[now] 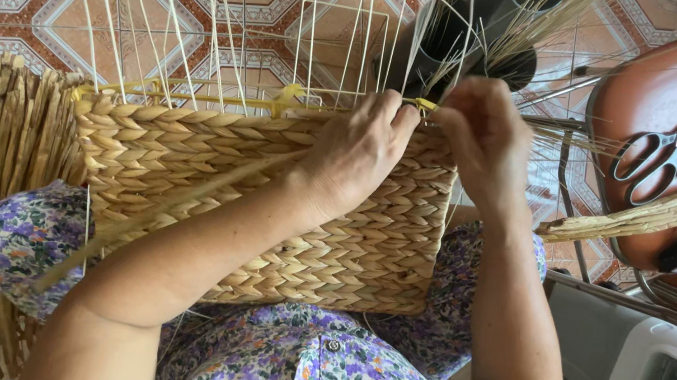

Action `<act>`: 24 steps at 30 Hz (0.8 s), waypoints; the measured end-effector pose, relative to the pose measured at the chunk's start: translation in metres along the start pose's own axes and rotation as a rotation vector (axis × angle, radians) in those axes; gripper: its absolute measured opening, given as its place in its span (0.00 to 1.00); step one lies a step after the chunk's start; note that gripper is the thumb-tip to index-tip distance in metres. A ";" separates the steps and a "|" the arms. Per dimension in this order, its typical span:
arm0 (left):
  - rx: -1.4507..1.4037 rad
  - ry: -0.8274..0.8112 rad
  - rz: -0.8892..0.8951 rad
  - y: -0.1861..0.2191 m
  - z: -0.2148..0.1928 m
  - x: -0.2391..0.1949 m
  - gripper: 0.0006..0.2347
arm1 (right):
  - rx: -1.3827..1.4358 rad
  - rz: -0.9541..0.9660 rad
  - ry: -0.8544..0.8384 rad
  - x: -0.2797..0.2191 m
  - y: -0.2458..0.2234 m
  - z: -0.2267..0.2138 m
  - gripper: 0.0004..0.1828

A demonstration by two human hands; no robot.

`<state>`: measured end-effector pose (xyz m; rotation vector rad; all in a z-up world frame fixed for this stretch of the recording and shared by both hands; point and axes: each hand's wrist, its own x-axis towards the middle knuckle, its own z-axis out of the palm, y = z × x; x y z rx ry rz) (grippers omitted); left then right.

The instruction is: The person weaves a rectangular basket using dried palm leaves on a yellow frame. They interlace the leaves by hand, periodically adjust the weave, and trim excess material with scissors.

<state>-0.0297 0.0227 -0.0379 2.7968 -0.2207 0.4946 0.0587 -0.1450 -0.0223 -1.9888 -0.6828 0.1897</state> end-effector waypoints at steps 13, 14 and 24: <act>-0.029 0.364 0.079 -0.043 -0.036 -0.009 0.08 | -0.282 -0.199 -0.143 0.009 -0.026 0.022 0.08; -0.037 0.437 0.096 -0.039 -0.042 -0.014 0.08 | -0.276 -0.212 -0.131 0.010 -0.024 0.023 0.07; -0.847 -0.616 -0.548 -0.047 -0.015 0.033 0.09 | -0.041 0.048 -0.218 0.012 0.000 0.016 0.07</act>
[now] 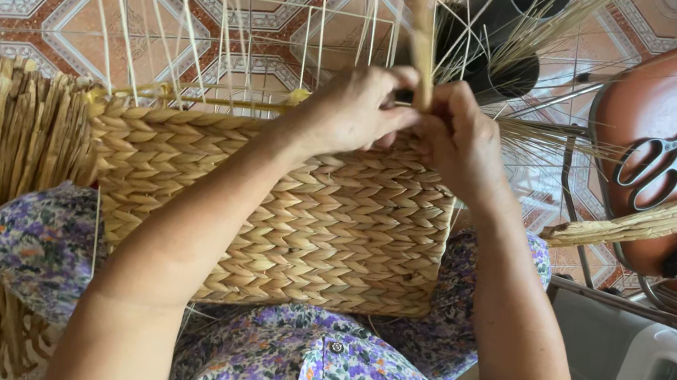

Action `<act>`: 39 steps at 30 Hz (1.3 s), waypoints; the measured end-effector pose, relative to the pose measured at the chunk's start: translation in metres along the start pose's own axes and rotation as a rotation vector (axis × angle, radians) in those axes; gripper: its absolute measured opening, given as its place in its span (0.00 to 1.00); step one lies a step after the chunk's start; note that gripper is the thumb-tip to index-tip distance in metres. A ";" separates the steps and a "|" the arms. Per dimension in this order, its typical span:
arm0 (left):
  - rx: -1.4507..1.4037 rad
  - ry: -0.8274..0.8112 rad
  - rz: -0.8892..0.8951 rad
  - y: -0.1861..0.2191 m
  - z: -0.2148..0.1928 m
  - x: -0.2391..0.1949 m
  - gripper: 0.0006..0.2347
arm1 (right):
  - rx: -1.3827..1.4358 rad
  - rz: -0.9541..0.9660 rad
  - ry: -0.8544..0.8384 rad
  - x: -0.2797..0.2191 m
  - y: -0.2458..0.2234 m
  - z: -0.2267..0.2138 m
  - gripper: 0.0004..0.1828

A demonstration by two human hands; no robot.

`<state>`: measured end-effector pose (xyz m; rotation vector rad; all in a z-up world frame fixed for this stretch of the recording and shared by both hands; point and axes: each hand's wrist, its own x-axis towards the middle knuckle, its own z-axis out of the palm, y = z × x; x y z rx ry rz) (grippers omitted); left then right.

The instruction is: The person weaves a rectangular basket using dried palm leaves on a yellow frame. They interlace the leaves by hand, periodically adjust the weave, and trim excess material with scissors.

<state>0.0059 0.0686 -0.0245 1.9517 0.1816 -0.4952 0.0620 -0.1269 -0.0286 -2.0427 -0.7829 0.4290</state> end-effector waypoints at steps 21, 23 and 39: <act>0.878 0.438 0.195 -0.050 0.011 -0.063 0.12 | -0.222 -0.254 0.135 -0.010 -0.013 0.021 0.08; 0.793 0.604 0.424 -0.040 0.012 -0.064 0.12 | -0.243 -0.260 0.152 -0.007 -0.011 0.023 0.08; -0.215 0.126 0.329 -0.031 -0.044 -0.044 0.08 | -0.243 -0.324 0.136 -0.004 -0.022 0.027 0.09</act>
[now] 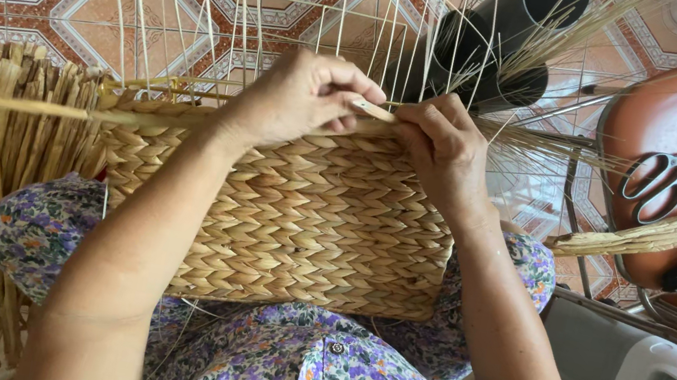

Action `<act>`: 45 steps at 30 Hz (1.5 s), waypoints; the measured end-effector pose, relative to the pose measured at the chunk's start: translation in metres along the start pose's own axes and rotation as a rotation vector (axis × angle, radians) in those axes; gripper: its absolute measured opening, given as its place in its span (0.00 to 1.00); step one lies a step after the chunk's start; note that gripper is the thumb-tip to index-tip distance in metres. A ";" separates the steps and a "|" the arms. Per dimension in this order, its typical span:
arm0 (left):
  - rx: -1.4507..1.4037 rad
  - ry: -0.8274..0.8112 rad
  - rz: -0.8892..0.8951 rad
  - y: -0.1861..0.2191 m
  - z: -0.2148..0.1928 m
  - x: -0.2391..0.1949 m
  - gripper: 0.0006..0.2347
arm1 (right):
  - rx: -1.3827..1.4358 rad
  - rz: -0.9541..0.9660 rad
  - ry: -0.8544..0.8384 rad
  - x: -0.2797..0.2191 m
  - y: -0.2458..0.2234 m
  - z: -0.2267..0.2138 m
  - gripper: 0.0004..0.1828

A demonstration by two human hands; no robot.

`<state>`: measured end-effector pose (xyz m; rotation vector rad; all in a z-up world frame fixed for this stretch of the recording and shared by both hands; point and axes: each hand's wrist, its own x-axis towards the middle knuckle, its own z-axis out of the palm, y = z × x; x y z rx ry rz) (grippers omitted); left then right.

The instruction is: The person weaves a rectangular basket using dried palm leaves on a yellow frame. They interlace the leaves by hand, periodically adjust the weave, and trim excess material with scissors.

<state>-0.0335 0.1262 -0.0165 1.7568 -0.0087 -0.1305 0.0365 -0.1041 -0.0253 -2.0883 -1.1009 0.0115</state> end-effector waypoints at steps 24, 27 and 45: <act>0.855 0.489 0.253 -0.022 0.044 -0.036 0.09 | 0.096 0.029 -0.054 0.009 -0.005 0.000 0.08; 0.708 0.442 0.168 -0.030 0.044 -0.042 0.09 | 0.013 -0.023 0.018 0.003 -0.001 0.012 0.08; 0.326 1.063 -0.254 -0.113 -0.160 -0.290 0.06 | 0.652 0.372 0.440 -0.076 0.009 0.001 0.02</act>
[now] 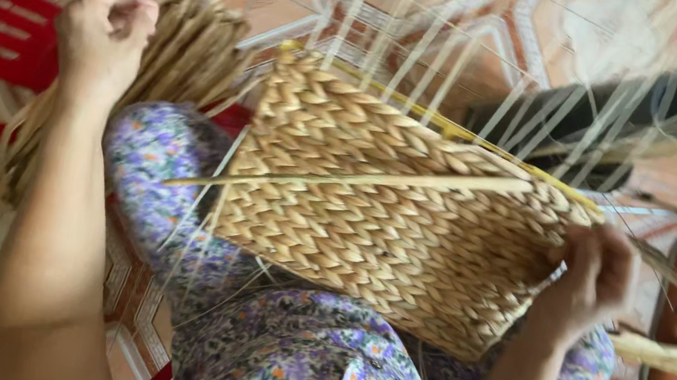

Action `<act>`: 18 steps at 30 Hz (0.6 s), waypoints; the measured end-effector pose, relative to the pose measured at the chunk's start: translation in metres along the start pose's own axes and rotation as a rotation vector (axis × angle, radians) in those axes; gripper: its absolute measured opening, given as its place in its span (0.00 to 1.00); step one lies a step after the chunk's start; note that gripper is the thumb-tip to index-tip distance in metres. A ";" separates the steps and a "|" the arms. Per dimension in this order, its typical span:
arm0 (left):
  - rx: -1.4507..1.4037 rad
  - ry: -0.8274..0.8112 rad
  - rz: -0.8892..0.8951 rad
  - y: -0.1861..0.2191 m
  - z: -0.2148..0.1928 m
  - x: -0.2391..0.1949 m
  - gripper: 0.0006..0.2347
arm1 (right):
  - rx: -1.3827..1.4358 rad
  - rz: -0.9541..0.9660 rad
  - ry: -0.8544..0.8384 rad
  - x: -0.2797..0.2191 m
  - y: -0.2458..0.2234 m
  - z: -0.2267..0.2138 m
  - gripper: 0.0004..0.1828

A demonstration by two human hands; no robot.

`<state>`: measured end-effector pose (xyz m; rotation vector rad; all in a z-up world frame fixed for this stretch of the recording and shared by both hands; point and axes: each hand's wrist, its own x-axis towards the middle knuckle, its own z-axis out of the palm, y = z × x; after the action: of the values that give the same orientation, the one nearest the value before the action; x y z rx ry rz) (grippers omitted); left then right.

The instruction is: The person weaves a rectangular basket using dried palm leaves on a yellow frame. They interlace the leaves by hand, periodically adjust the weave, and trim excess material with scissors.

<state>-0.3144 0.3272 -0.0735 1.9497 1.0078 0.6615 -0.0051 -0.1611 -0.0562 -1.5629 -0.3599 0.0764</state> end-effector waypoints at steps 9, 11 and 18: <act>0.467 -0.151 -0.228 -0.168 0.009 0.024 0.08 | -0.102 -0.003 0.040 -0.031 0.022 -0.009 0.06; 0.556 -0.115 -0.121 -0.188 0.022 0.023 0.10 | -0.099 -0.005 0.047 -0.034 0.022 -0.008 0.07; 0.502 -0.168 -0.139 -0.204 0.026 0.025 0.07 | -0.144 -0.035 0.030 -0.033 0.025 -0.004 0.07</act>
<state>-0.3644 0.4063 -0.2583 2.2873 1.2757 0.1669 -0.0309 -0.1734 -0.0865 -1.6981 -0.3757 0.0000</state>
